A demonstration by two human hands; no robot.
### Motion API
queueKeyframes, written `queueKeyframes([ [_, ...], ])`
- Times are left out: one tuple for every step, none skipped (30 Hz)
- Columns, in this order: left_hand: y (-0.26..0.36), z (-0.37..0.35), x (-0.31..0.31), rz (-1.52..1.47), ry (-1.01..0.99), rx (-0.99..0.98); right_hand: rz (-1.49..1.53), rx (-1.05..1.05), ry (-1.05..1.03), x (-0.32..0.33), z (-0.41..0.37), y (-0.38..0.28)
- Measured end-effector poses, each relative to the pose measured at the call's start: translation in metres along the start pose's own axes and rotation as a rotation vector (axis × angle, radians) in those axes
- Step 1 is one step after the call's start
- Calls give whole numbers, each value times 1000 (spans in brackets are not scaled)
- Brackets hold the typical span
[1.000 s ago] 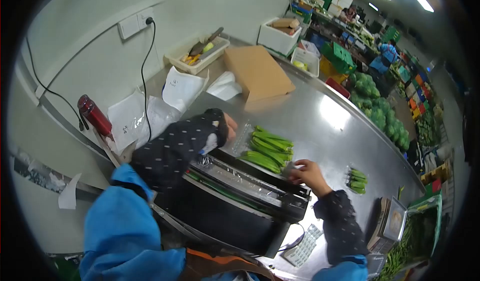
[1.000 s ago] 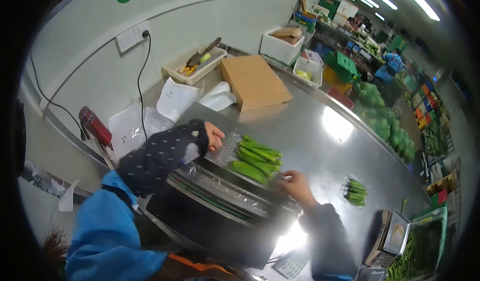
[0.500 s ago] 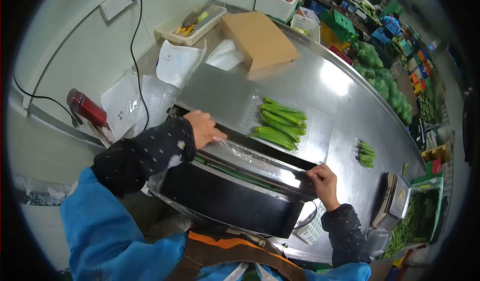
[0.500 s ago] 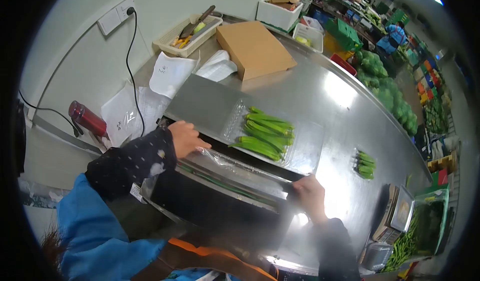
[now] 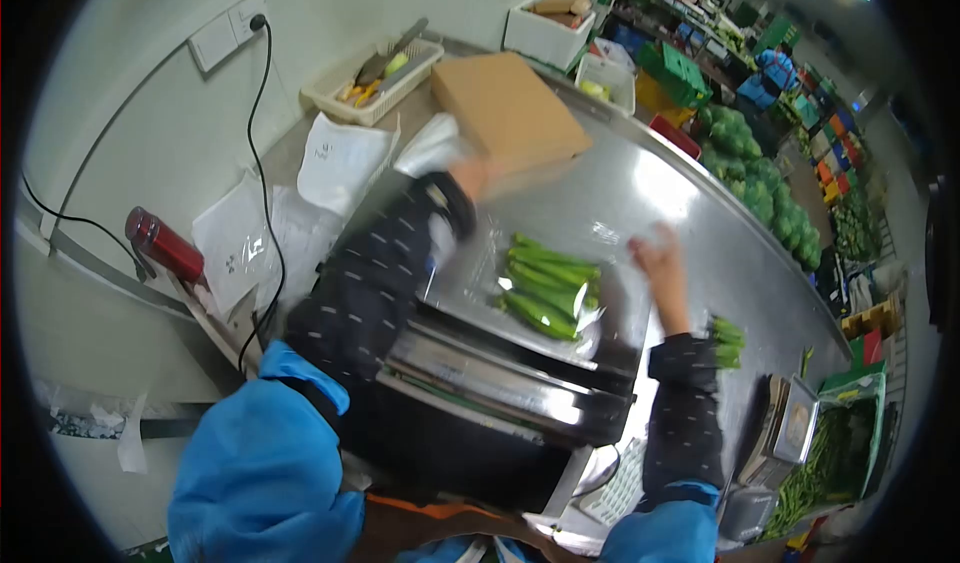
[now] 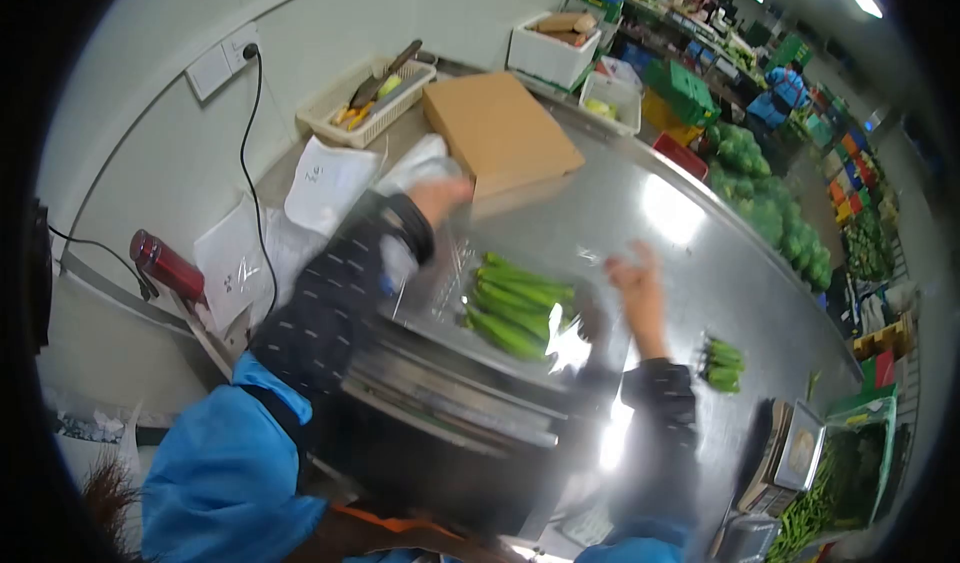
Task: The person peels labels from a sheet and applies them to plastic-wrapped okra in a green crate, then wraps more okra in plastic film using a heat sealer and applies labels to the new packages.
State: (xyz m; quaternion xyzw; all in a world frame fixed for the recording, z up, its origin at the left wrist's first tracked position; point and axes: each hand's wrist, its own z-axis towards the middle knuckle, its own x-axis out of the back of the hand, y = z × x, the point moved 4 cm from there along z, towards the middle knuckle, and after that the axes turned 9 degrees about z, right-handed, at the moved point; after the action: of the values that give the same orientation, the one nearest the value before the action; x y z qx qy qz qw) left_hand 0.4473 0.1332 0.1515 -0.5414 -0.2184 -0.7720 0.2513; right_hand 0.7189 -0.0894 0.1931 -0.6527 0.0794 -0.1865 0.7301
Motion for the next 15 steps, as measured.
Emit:
queueKeyframes([
  [20, -16, -15, -101, 225, -78, -712, 138, -73, -21, -8, 12],
  [42, -38, -22, -204, 442, -160, -630, 228, -126, -39, -16, 16],
  [46, -41, -20, -439, 1, 108, -558, 236, -109, -44, -18, 17],
  [47, -42, -9, -475, -56, 168, -555, 261, -121, -43, -16, 17],
  [50, -45, -4, -481, -69, 166, -551, 273, -139, -42, -21, 18],
  [49, -51, -2, -566, -101, 238, -371, -40, -147, -36, -22, 22],
  [48, -54, 1, -644, -129, 305, -182, -343, -145, -32, -25, 24],
  [48, -57, 5, -729, -147, 326, 113, -412, -158, -38, -32, 22],
  [49, -56, 20, -727, -146, 326, 114, -410, -159, -39, -33, 15],
  [53, -59, 24, -885, -528, 435, 214, -642, -190, -43, -38, 14],
  [58, -67, 27, -1026, -913, 538, 313, -869, -222, -48, -44, 14],
  [59, -70, 19, -965, -1155, 478, 314, -914, -246, -51, -45, 14],
  [58, -68, 27, -961, -1131, 473, 307, -892, -251, -51, -44, 14],
  [65, -70, 39, -1054, -1248, 466, 358, -954, -279, -50, -47, 15],
  [75, -73, 49, -1144, -1369, 455, 410, -1017, -307, -55, -53, 1],
])
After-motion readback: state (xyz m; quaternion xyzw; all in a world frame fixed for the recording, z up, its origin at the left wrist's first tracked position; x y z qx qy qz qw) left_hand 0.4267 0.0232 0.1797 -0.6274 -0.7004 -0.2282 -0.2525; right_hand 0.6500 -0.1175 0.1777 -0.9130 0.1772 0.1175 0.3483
